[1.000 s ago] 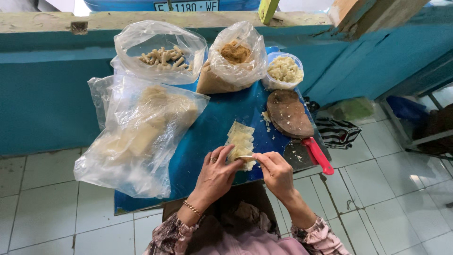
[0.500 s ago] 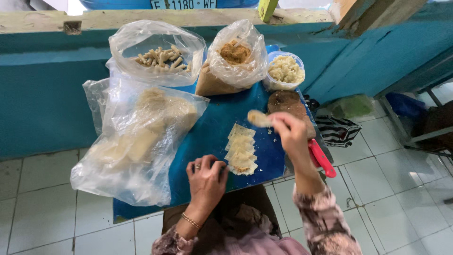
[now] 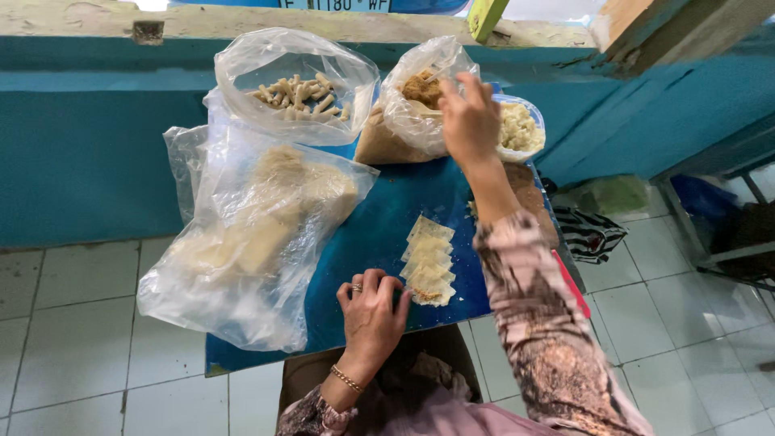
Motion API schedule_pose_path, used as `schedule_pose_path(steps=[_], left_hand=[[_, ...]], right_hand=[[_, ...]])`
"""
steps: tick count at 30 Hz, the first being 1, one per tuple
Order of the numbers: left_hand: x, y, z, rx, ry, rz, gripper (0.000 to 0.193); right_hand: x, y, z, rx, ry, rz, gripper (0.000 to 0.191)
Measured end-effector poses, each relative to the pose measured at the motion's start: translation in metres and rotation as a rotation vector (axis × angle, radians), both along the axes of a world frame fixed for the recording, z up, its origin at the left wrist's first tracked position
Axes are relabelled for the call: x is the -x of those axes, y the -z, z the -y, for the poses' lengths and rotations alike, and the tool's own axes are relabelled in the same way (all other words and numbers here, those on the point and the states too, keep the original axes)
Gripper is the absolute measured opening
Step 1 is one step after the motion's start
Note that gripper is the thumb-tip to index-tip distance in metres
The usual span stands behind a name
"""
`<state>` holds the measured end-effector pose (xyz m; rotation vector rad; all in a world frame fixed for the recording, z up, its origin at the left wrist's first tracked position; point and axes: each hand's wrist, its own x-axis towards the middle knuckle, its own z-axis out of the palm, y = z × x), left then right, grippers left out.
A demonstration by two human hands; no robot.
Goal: The person sits at a small blue table and folds square dough wrappers by hand, adding a scoop of filling from a plastic bag before folding each wrapper over. Finished folded pastries are stacked on the table as the person repeats the folding cycle.
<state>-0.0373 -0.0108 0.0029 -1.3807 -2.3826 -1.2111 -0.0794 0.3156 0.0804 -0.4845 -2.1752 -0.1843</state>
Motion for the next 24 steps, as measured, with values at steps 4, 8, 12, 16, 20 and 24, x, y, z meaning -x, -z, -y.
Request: schedule_pose_path(steps=[4,8,12,16,20,24], left_hand=[[-0.003,-0.005,-0.005,0.021,-0.01,0.035,0.023],[-0.003,-0.003,-0.009,0.025,0.01,0.078,0.018],[-0.012,0.0,-0.007,-0.018,0.024,0.086,0.017],[-0.02,-0.003,-0.006,-0.054,0.055,0.102,0.016],[-0.025,-0.002,-0.004,-0.087,0.076,0.113,0.015],[-0.027,0.002,-0.006,-0.122,0.121,0.122,0.015]], right_hand=[[-0.116,0.0,0.101,0.3,-0.255,0.019,0.009],[-0.184,0.031,0.194,0.816,0.155,0.248,0.015],[-0.203,0.052,0.214,0.754,0.17,0.12,0.019],[-0.209,0.058,0.215,0.725,0.14,0.092,0.025],[-0.21,0.064,0.219,0.496,0.139,0.071,0.027],[-0.211,0.068,0.216,0.65,0.128,0.065,0.021]])
